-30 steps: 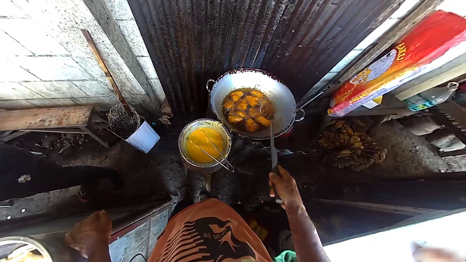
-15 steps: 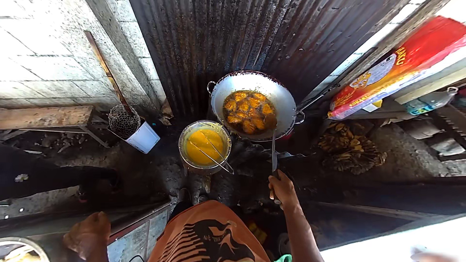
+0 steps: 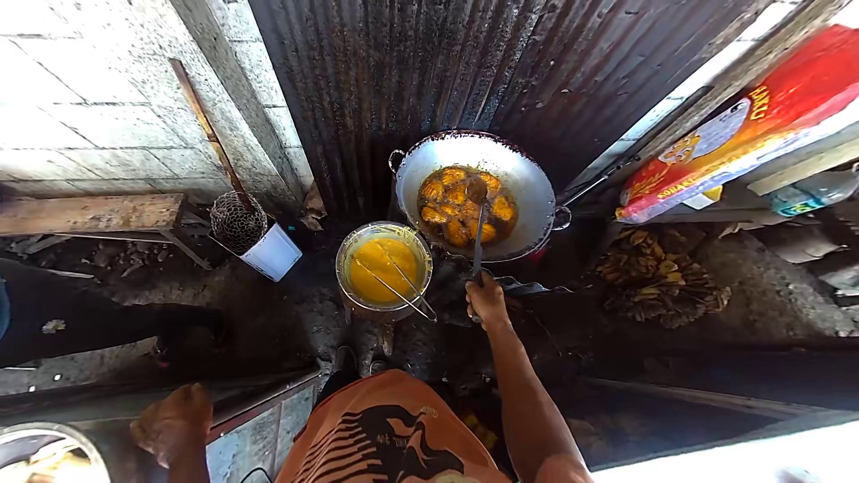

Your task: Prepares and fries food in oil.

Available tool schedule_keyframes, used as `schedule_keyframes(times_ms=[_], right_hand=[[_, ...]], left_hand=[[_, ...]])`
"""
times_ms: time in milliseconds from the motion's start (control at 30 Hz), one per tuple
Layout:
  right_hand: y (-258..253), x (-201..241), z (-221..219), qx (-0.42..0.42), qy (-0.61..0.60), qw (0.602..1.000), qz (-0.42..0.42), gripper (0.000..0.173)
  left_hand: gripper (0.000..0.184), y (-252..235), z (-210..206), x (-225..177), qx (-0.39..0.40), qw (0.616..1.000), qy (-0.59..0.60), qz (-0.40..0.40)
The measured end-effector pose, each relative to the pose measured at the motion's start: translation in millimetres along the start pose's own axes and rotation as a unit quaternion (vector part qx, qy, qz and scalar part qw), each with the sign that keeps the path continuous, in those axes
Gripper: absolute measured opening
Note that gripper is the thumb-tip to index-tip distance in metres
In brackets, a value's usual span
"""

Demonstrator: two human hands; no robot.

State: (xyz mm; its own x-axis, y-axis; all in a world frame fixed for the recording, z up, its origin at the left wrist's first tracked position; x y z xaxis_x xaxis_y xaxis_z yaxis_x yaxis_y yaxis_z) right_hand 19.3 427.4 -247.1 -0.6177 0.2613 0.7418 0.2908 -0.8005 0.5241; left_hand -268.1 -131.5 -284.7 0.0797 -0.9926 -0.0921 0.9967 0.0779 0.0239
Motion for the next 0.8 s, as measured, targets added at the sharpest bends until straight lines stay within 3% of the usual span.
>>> schedule_keyframes(times_ms=[100, 267, 400, 633, 800], right_hand=[[-30, 4, -19, 0.005, 0.006, 0.999, -0.033, 0.034], [-41, 18, -22, 0.012, -0.220, 0.973, -0.071, 0.024], [-45, 21, -8, 0.025, -0.306, 0.948, -0.083, 0.015], [-52, 21, -7, 0.039, -0.156, 0.984, -0.071, 0.024], [-58, 32, -16, 0.044, -0.385, 0.918, -0.088, 0.010]], left_hand=[[0.038, 2, 2, -2, 0.000, 1.000, 0.002, 0.004], [0.038, -1, -1, 0, 0.002, 1.000, -0.009, 0.006], [0.039, -1, -1, -1, 0.001, 1.000, -0.010, 0.008], [0.040, 0, 1, -4, 0.005, 1.000, -0.019, 0.010], [0.040, -1, 1, -3, 0.002, 1.000, -0.022, 0.008]])
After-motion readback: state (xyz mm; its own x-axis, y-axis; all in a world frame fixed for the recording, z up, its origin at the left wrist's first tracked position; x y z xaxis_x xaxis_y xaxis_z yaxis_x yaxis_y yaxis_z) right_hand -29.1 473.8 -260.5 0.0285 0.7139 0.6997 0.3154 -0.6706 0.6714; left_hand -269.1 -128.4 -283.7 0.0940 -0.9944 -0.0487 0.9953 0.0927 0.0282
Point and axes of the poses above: each hand's wrist, its own y-axis away from the middle knuckle, its own z-axis out of the back of the hand, x = y × z, the point moved 3 cm from there along -y, towards the middle knuckle, and after that the axes turned 2 degrees about y, right-handed, at the moved point
